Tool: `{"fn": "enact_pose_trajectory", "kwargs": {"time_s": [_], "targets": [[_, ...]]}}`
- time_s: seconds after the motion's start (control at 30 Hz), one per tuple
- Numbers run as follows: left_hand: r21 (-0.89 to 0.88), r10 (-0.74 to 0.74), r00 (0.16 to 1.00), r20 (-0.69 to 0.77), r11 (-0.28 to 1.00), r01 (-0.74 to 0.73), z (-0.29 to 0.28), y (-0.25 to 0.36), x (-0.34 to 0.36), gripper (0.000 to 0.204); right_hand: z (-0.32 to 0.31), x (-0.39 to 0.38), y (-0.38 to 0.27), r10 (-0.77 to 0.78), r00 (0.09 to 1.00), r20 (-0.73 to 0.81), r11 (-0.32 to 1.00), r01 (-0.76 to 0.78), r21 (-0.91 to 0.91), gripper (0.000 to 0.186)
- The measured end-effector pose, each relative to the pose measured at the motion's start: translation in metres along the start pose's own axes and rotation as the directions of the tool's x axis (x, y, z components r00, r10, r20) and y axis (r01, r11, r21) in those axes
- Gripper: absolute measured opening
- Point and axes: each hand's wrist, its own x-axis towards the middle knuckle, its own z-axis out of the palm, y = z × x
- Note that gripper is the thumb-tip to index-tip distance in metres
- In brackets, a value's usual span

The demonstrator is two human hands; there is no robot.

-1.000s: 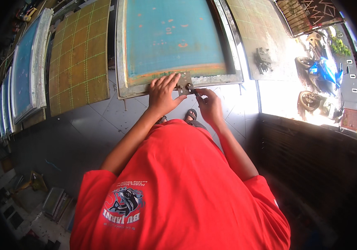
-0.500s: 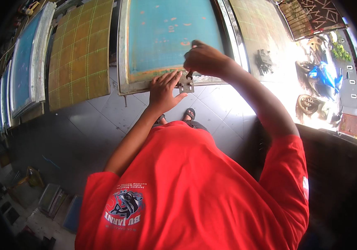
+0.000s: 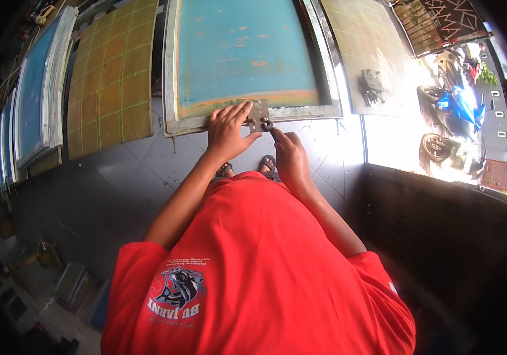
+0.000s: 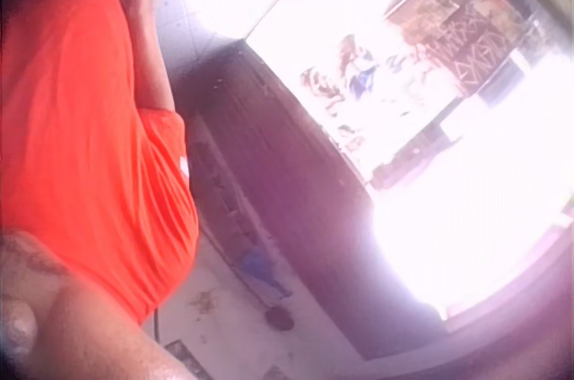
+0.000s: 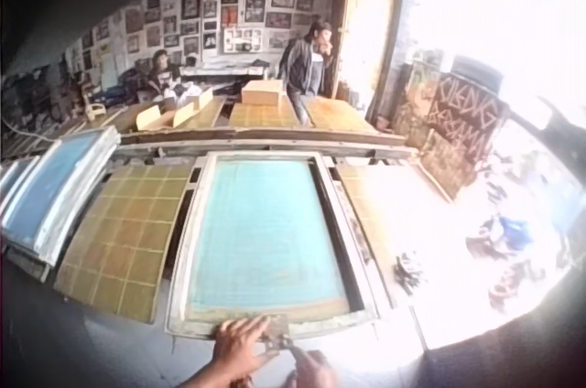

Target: The person places a screen printing frame onto a table and uses a wrench to tighten or loosen bolts on a metal bracket attached to the frame.

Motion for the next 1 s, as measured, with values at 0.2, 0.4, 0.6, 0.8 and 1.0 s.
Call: {"fn": "enact_pose_trajectory", "kwargs": {"time_s": [0.2,0.4,0.6,0.8,1.0], "targets": [[0.006,-0.005,1.000,0.011,1.000,0.005,-0.002,0.002,0.001,0.076,0.010,0.002,0.012,-0.064,0.995,-0.077,0.993,0.071,0.093,0.035],[-0.026,-0.025,0.999,0.031,0.999,0.026,-0.004,0.003,0.000,0.076,-0.012,0.028,0.019,-0.232,0.973,-0.010,0.964,0.229,-0.132,0.033],[-0.026,-0.039,0.998,0.058,0.999,0.040,-0.004,0.002,0.002,0.077,-0.052,0.116,0.013,-0.526,0.764,0.373,0.754,0.622,-0.212,0.026],[-0.007,-0.042,0.996,0.083,0.999,0.043,-0.004,0.003,0.005,0.083,-0.038,0.169,-0.032,-0.663,0.391,0.638,0.297,0.920,-0.255,0.041],[-0.011,0.016,0.992,0.123,1.000,-0.015,-0.011,0.011,0.017,0.090,-0.042,0.142,-0.008,-0.526,0.835,0.163,0.783,0.550,-0.291,0.047]]}}
